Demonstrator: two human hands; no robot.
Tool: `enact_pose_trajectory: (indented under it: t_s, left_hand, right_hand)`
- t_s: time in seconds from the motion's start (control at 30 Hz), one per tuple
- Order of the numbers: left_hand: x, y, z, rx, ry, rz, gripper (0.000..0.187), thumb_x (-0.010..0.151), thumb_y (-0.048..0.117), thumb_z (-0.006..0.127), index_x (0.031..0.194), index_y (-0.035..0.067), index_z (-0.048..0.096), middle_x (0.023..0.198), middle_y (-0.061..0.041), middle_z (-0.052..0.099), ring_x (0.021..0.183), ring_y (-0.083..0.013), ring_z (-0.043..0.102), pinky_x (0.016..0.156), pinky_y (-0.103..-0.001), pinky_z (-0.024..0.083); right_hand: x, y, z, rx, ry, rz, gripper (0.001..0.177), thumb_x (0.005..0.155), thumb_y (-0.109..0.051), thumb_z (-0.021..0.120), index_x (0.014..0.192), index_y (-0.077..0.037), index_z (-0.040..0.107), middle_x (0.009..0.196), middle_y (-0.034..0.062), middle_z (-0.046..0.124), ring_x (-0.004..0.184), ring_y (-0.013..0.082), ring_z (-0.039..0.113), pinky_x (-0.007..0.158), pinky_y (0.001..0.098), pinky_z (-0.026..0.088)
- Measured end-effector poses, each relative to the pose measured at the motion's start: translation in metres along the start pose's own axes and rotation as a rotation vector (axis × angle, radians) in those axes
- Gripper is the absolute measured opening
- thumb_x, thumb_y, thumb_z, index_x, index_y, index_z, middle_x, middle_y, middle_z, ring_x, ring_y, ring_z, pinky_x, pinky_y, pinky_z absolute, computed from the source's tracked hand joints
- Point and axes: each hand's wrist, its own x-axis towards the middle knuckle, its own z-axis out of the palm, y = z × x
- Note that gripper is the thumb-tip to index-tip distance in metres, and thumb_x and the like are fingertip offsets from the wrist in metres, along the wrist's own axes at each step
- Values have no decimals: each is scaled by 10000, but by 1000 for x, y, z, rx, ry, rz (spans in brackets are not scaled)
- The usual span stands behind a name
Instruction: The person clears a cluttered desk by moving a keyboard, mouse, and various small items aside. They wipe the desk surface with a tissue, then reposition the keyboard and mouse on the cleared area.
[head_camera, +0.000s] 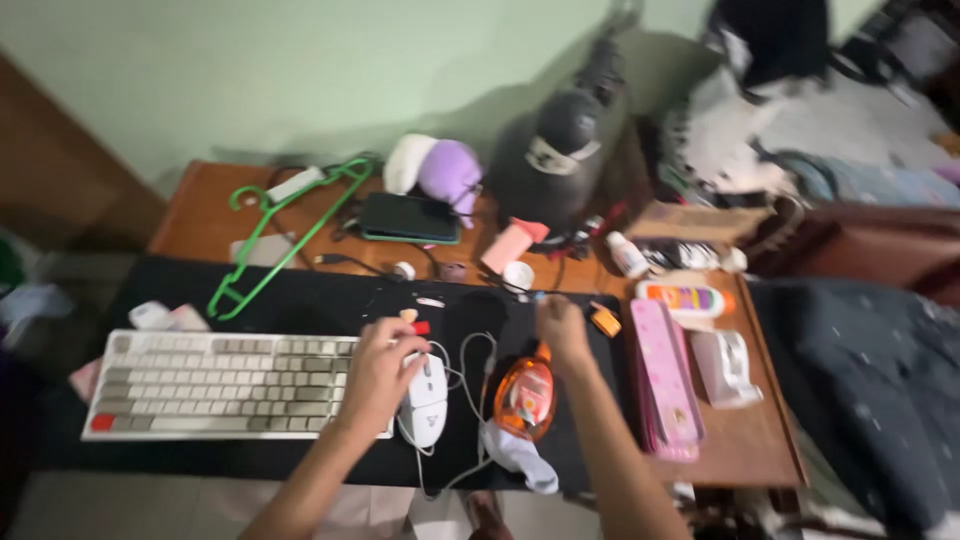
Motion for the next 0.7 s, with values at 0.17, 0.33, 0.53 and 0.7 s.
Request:
enact_pose_trajectory:
  t_s: [0.17, 0.33, 0.53, 0.7]
  left_hand:
    - [-12, 54, 66, -188, -193, 30, 140, 806, 78, 778, 931, 73, 715, 1048, -90, 613, 1017, -293, 608, 902, -405, 492]
    - [-21, 113, 145, -328, -268, 105, 126, 807, 85, 784, 912, 52, 723, 1001, -86, 674, 973, -310, 660, 879, -419, 494]
    - [-18, 143, 301, -508, -426, -197, 170, 860, 128, 775, 981, 24, 716, 891, -118, 749, 786, -222, 738, 698, -354, 581]
    - [-9, 154, 379, -524, -466, -553, 305, 870, 206, 725, 1089, -4, 698, 928, -111, 774, 802, -238, 780, 732, -357, 594]
  right_hand:
    - [-45, -32, -137, -25, 83, 121, 353, 1054, -243, 533, 766, -44, 576, 643, -25, 461, 579, 77, 412, 508, 297, 340]
    - [-72, 12, -241, -139, 166, 228, 347, 1037, -232, 555, 786, 5, 594, 627, 58, 514, 578, 135, 469, 528, 353, 385]
    - [-82, 53, -290, -401, 122, 109, 260, 955, -195, 603, 942, 40, 713, 669, 136, 666, 637, 184, 597, 589, 394, 497]
    - [-85, 34, -280, -447, 181, 240, 248, 962, -186, 571, 967, 21, 709, 783, 231, 710, 753, 334, 730, 692, 428, 544]
